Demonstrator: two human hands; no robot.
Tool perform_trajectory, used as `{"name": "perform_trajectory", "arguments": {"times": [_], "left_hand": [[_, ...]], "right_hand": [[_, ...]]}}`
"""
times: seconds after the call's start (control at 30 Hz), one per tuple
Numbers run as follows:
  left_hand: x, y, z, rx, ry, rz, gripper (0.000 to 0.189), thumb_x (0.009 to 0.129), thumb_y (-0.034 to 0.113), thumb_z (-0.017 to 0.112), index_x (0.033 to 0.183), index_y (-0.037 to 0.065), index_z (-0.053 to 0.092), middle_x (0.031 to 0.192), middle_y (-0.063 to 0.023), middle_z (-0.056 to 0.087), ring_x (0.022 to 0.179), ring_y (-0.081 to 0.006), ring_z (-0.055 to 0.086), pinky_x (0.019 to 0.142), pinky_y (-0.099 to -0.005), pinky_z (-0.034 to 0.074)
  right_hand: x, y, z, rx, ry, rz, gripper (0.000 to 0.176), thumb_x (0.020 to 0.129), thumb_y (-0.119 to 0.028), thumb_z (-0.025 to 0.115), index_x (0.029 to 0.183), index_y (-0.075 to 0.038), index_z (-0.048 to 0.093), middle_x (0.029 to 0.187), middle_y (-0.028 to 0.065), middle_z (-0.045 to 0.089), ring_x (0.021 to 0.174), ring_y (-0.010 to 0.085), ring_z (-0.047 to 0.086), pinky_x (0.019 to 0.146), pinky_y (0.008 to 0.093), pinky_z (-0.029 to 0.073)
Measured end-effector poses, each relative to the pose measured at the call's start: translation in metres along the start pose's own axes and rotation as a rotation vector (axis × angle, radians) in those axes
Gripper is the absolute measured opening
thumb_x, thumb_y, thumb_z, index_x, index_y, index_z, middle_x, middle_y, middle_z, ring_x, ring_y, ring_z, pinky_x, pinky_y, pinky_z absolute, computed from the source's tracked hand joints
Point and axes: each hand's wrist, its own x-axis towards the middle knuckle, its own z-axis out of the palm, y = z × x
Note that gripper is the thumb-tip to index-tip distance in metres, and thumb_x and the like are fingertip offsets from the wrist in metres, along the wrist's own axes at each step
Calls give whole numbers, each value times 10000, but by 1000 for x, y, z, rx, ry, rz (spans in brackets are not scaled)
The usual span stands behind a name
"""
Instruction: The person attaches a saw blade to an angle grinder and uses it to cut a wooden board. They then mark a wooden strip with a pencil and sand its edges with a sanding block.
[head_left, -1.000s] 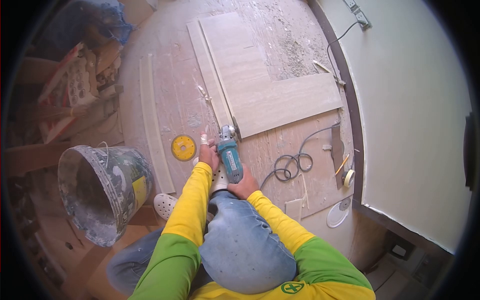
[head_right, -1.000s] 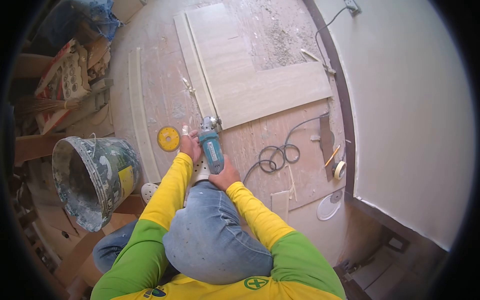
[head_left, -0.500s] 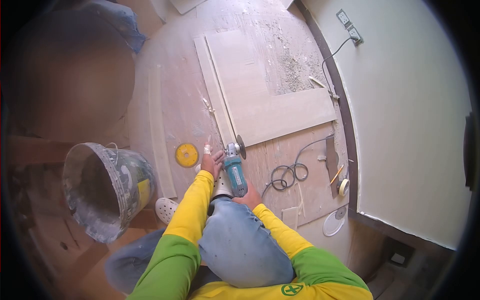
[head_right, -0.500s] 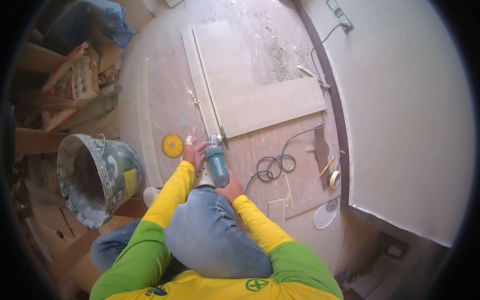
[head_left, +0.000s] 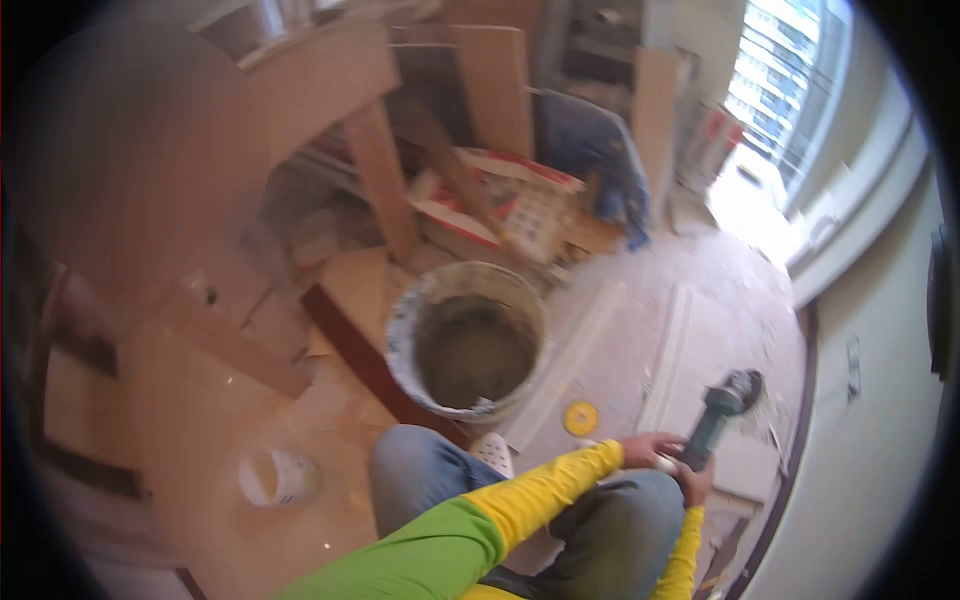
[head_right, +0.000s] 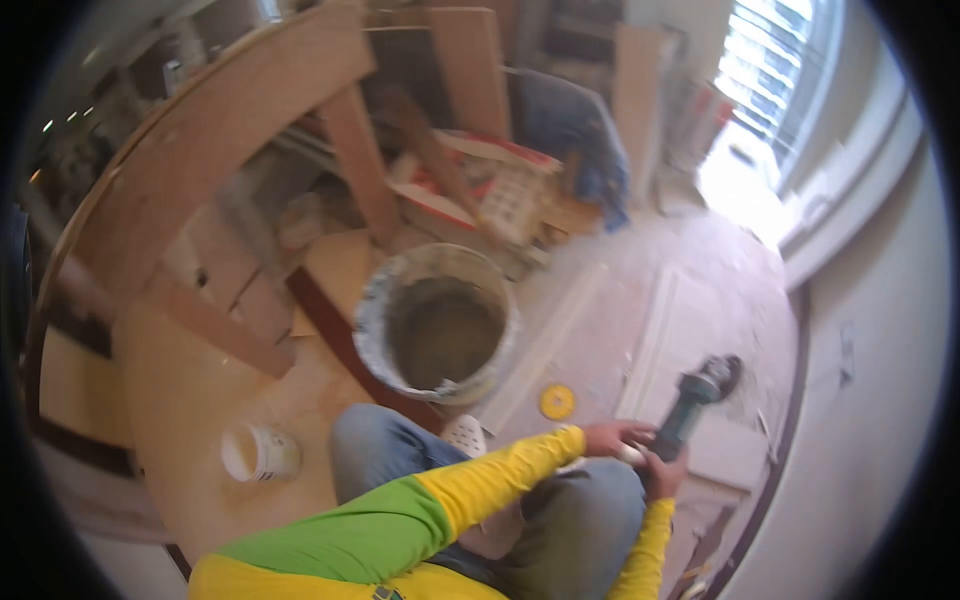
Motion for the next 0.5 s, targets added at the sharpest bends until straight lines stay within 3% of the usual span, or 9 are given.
{"name": "perform_trajectory", "arguments": {"times": [0.07,0.13,0.17,0.23,0.3,0.33,0.43,0.47,0.5], "left_hand": [[-7,49,17,297,74,33,1006,639,153,822,1499,104,301,1416,-180,471,1233,-293,485,1016,-426,441],[-20,95,38,568,148,109,1046,577,178,826,1487,83,319,1407,-146,484,1242,-334,477,1035,-435,423],[-28,112,53,632,185,179,1048,566,189,827,1477,52,328,1412,-147,474,1242,-325,483,1035,-422,427],[-44,138,74,869,276,367,964,589,271,801,1434,37,401,1395,-179,476,1263,-335,464,1101,-399,354],[-48,149,96,978,417,584,805,644,252,756,1359,18,468,1328,-196,510,1233,-360,473,1091,-405,356],[-52,157,107,976,488,669,753,659,231,741,1331,10,485,1302,-198,523,1218,-364,482,1076,-409,371],[-64,154,130,920,511,813,627,685,212,723,1244,1,531,1232,-212,550,1196,-375,497,1063,-417,383],[-83,164,141,967,404,729,627,757,182,691,1320,7,480,1329,-224,492,1249,-394,459,1102,-431,352],[-80,158,145,1016,432,862,629,754,327,721,1277,28,539,1272,-219,547,1186,-401,511,1042,-462,392]], "right_hand": [[18,-23,9,56,-59,-87,452,704,-46,630,1136,-8,504,970,119,615,817,233,649,678,325,560],[29,-66,25,55,-105,-105,396,725,-143,634,1077,-15,507,760,39,552,579,127,551,497,239,443],[30,-89,42,101,-108,-142,361,742,-170,639,1050,-28,515,717,17,526,538,103,505,468,230,401],[36,-114,49,148,-146,-152,311,776,-230,650,1005,-56,529,666,-13,495,501,77,457,444,220,360],[58,-131,39,139,-251,-110,281,811,-320,662,927,-88,555,626,-36,467,503,77,451,463,217,360],[32,-161,60,63,-158,-143,314,803,-349,661,925,-72,576,644,-24,526,533,90,504,503,203,409],[5,-190,78,27,-107,-155,309,803,-349,659,911,-70,580,640,-19,529,529,95,506,499,205,410],[-3,-197,84,15,-102,-153,308,803,-349,658,907,-70,581,638,-17,530,528,97,507,498,206,411],[-11,-201,87,12,-94,-154,306,803,-349,657,902,-69,583,636,-15,531,527,99,508,497,207,412]]}}
